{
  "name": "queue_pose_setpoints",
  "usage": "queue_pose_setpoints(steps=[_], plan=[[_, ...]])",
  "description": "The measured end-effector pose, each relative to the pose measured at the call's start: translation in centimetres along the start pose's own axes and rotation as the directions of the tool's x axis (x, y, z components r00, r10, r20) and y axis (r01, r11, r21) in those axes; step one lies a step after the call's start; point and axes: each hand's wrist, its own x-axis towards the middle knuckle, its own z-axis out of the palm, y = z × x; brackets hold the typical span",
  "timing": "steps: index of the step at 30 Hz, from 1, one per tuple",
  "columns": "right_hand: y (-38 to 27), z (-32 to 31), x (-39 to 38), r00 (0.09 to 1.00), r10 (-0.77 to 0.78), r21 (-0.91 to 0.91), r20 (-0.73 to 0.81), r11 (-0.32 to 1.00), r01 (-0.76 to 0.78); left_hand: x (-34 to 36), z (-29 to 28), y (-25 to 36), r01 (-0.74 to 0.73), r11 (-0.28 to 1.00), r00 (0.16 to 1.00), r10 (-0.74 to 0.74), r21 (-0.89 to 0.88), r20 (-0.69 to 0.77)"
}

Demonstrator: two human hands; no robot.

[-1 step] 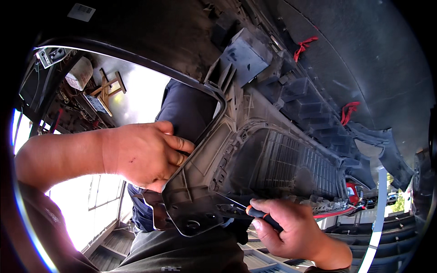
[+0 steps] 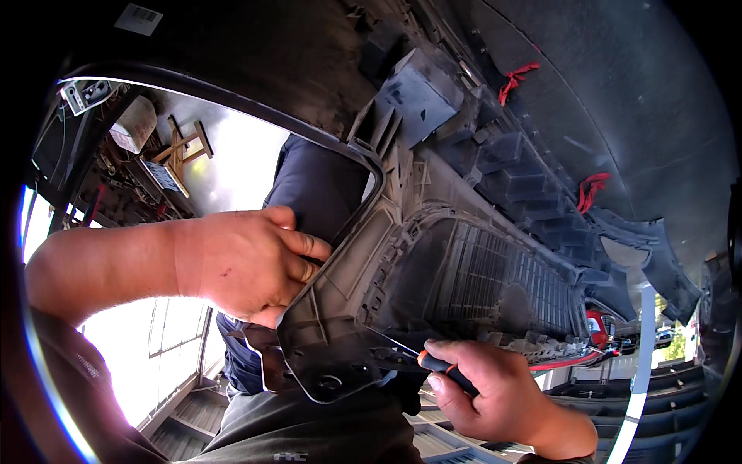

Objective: The person disassembles a car bumper assembly by unclipping and detaching the foam insert, brackets, and front grille using a small screwdriver and by hand.

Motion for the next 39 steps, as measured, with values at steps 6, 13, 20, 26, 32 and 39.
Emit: queue_pose_setpoints(steps=[6,13,20,26,32,39], plan=[[-2.0,1.4,-0.4,0.991,0.125,-0.136,0.045,0.984,-0.118,0.0,1.1,-1.1,-0.060,0.998,0.998,0.060,-0.035,0.008],[-2.9,2.8,-0.1,0.998,0.069,-0.210,0.013,0.976,-0.065,0.1,2.2,-1.6,-0.097,0.987,0.992,0.087,-0.126,-0.088],[-5.0,2.4,1.6,0.979,0.189,-0.245,0.083,0.956,-0.163,0.2,3.0,-1.7,-0.118,0.984,0.980,0.094,-0.133,-0.178],[-3.5,-0.5,4.4,0.980,0.052,-0.101,0.194,0.994,-0.032,0.1,2.2,-1.2,-0.092,0.972,0.986,0.059,-0.217,-0.153],[-3.7,-3.8,7.7,0.905,0.143,-0.085,0.400,0.989,-0.118,0.4,0.4,0.1,0.076,0.962,0.997,-0.082,-0.262,-0.010],[-2.7,-4.3,8.3,0.900,0.099,-0.113,0.425,0.992,-0.055,0.4,0.4,1.1,0.126,0.953,0.989,-0.142,-0.274,-0.038]])
